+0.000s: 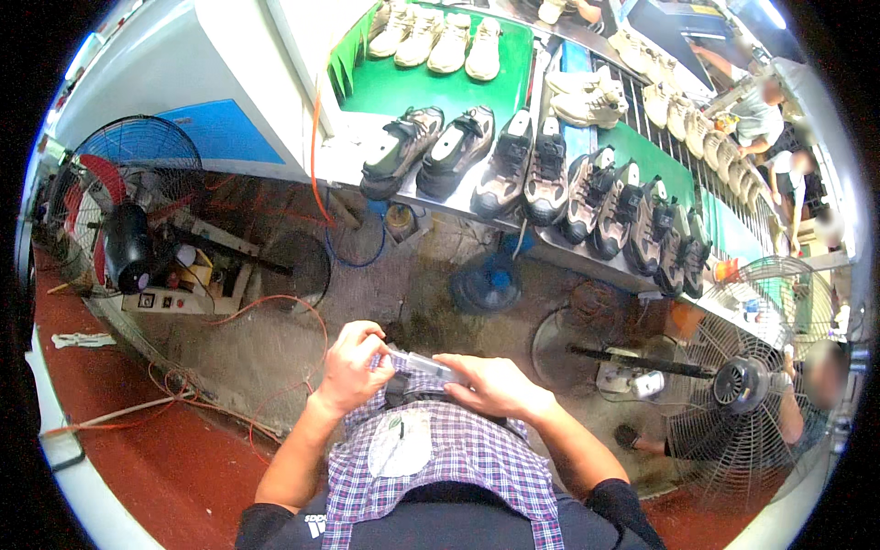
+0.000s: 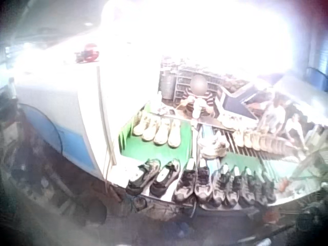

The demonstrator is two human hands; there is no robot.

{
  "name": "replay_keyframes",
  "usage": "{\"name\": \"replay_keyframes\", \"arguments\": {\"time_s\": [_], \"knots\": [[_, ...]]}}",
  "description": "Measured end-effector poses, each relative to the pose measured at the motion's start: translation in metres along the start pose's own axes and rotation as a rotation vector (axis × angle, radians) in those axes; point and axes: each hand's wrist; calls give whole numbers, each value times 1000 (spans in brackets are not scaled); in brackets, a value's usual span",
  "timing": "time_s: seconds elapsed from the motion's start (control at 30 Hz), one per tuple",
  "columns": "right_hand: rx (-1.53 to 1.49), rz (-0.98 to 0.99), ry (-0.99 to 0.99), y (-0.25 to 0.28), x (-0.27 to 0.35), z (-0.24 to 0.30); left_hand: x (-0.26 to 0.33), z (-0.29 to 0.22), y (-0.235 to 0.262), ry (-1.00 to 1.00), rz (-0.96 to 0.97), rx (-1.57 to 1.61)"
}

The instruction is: The person applies a liquid substance along the seams and edges of shoes using a syringe and a flat tool while the shoes are on an assembly line.

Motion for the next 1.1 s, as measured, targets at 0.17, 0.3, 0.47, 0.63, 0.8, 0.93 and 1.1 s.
{"name": "replay_keyframes", "arguments": {"time_s": [0.17, 0.3, 0.47, 0.63, 0.8, 0.93, 1.1], "knots": [[-77, -148, -26, 5, -39, 15, -29, 44, 34, 106, -28, 243], [-143, -202, -50, 8, -56, 15, -53, 61, 34, 246, 139, 462], [-204, -317, -82, 20, -63, -9, -111, 54, 26, 280, 45, 555], [-449, -487, -113, 62, -83, -41, -206, 80, 21, 301, 87, 434], [-381, -685, -23, 105, -98, -79, -346, 100, -12, 270, 91, 326], [-497, -748, -186, 130, -96, -86, -460, 134, -53, 328, 222, 57], [-538, -831, -277, 131, -90, -88, -555, 172, -93, 388, 422, -229]]}}
Point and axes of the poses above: each hand's wrist, its own x-axis away from the middle knuckle, its own y-axis out of the back of the hand, z = x × y, and after that the axes turned 11 degrees about y, right-handed
